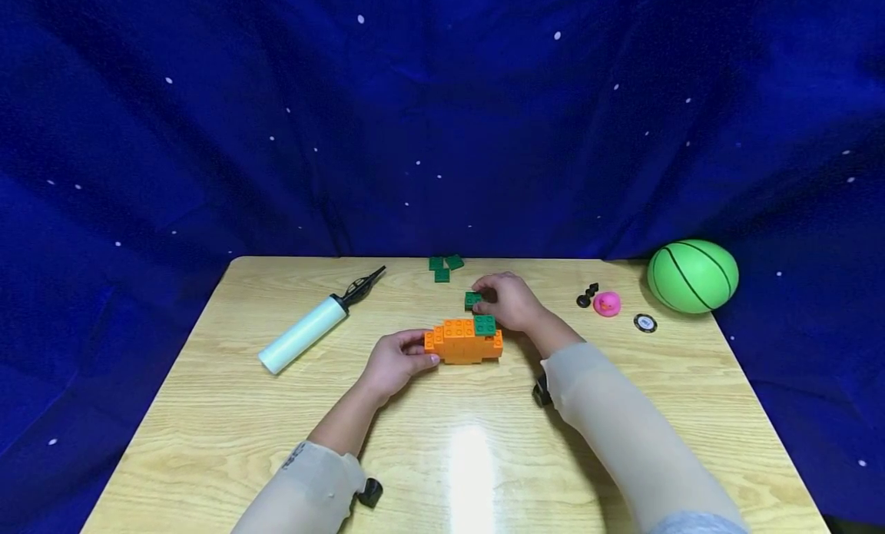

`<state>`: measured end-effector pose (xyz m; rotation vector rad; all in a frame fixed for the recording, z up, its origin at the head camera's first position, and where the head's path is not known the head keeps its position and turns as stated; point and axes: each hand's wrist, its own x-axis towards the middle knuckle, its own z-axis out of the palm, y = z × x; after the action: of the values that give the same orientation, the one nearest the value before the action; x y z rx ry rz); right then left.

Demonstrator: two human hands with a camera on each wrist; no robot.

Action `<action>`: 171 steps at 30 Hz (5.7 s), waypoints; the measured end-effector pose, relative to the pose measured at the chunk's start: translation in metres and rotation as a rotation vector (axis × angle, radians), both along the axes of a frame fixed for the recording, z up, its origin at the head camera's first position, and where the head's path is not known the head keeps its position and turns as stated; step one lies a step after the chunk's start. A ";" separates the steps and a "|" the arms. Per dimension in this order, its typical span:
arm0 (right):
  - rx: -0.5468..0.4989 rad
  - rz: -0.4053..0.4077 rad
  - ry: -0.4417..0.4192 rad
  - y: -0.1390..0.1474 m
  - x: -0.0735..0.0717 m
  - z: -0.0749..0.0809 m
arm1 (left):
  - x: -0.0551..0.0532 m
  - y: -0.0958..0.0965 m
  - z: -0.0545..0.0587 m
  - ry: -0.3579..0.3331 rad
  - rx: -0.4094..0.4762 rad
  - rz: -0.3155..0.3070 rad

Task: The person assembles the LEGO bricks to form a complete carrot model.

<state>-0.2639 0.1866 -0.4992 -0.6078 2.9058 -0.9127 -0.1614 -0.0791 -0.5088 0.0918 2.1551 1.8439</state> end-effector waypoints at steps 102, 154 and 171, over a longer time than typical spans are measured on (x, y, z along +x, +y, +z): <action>-0.233 0.238 0.140 -0.008 0.082 0.064 | 0.001 0.002 0.004 0.006 -0.010 0.006; -0.379 0.095 -0.051 0.001 0.058 0.048 | -0.001 0.000 -0.001 0.008 -0.014 -0.014; -0.305 0.003 -0.102 -0.010 0.023 0.034 | -0.001 -0.001 -0.001 -0.002 0.002 -0.014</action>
<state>-0.2412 0.1764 -0.4656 -0.5598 2.6955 -1.3571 -0.1624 -0.0799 -0.5095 0.1053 2.1459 1.8383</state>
